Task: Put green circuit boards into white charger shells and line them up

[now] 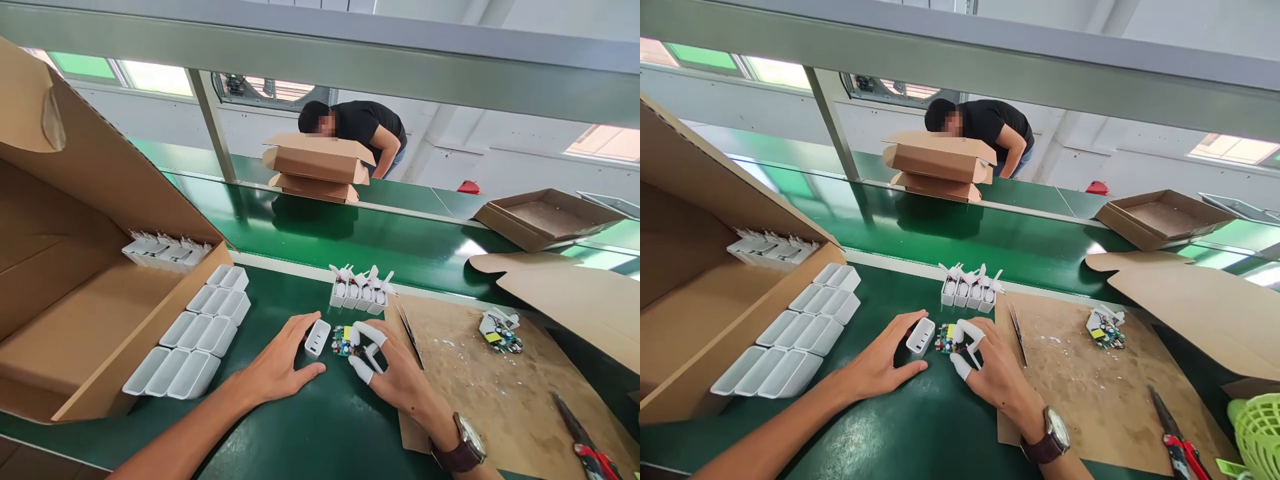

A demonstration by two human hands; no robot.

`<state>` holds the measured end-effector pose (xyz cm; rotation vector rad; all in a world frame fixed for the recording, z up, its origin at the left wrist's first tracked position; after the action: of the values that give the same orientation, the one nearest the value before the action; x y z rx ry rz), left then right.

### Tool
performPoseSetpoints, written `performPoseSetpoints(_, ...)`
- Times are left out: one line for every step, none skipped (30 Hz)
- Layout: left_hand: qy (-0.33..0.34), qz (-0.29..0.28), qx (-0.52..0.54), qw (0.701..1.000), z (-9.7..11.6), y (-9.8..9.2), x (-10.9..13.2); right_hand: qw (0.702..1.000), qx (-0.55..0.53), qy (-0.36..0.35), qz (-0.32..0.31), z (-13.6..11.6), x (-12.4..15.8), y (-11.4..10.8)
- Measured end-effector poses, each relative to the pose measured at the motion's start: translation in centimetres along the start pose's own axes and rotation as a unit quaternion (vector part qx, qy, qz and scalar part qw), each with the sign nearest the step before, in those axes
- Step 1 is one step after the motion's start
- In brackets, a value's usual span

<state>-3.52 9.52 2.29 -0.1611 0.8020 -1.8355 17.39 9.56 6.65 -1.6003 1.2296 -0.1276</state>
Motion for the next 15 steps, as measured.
performPoseSetpoints(0.005, 0.002, 0.003, 1.0, 0.1, 0.0, 0.0, 1.0, 0.005, 0.0, 0.027, -0.2, -0.1, -0.5)
performPoseSetpoints(0.008, 0.007, 0.006, 1.0, 0.1, 0.1, -0.1, 0.999, 0.008, -0.001, 0.048, -0.4, -0.1, -0.8)
performPoseSetpoints(0.008, 0.015, 0.008, 1.0, 0.1, 0.1, -0.1, 0.998, 0.009, -0.005, 0.064, -0.8, -0.1, -1.1)
performPoseSetpoints(0.007, 0.024, 0.01, 1.0, 0.0, 0.1, -0.1, 0.997, 0.009, -0.013, 0.077, -1.3, -0.1, -1.3)
performPoseSetpoints(0.005, 0.035, 0.011, 0.999, -0.1, 0.1, -0.1, 0.996, 0.01, -0.023, 0.087, -1.8, 0.0, -1.4)
performPoseSetpoints(0.003, 0.046, 0.01, 0.999, -0.1, 0.1, 0.0, 0.995, 0.012, -0.036, 0.092, -2.5, 0.1, -1.3)
performPoseSetpoints(0.005, 0.056, 0.007, 0.998, -0.2, 0.2, 0.0, 0.994, 0.017, -0.048, 0.094, -3.0, 0.2, -1.2)
performPoseSetpoints(0.011, 0.066, 0.001, 0.998, -0.1, 0.2, 0.0, 0.994, 0.025, -0.059, 0.092, -3.5, 0.3, -1.0)
performPoseSetpoints(0.021, 0.074, -0.007, 0.997, 0.0, 0.1, 0.1, 0.993, 0.035, -0.066, 0.089, -4.0, 0.5, -0.7)
performPoseSetpoints(0.035, 0.082, -0.016, 0.996, 0.3, 0.1, 0.1, 0.993, 0.046, -0.071, 0.085, -4.3, 0.6, -0.4)
performPoseSetpoints(0.051, 0.089, -0.024, 0.994, 0.6, 0.0, 0.1, 0.993, 0.054, -0.074, 0.081, -4.4, 0.7, 0.0)
performPoseSetpoints(0.067, 0.094, -0.032, 0.993, 0.9, 0.0, 0.1, 0.992, 0.059, -0.077, 0.079, -4.6, 0.8, 0.3)
performPoseSetpoints(0.079, 0.098, -0.04, 0.991, 1.2, -0.1, 0.2, 0.992, 0.062, -0.08, 0.079, -4.6, 0.9, 0.5)
performPoseSetpoints(0.089, 0.099, -0.048, 0.99, 1.4, -0.1, 0.2, 0.991, 0.062, -0.082, 0.08, -4.6, 1.0, 0.6)
performPoseSetpoints(0.095, 0.099, -0.055, 0.989, 1.5, -0.2, 0.2, 0.991, 0.062, -0.084, 0.082, -4.5, 1.1, 0.7)
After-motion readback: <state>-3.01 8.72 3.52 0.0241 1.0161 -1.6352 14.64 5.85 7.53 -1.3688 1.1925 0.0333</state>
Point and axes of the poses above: each hand's wrist, its own x-axis away from the middle knuckle, its own y-axis out of the palm, z = x × y, the point moved 7 cm from there along -x, towards the middle knuckle, and after that the axes turned 5 degrees about x, right-handed, at the moved point
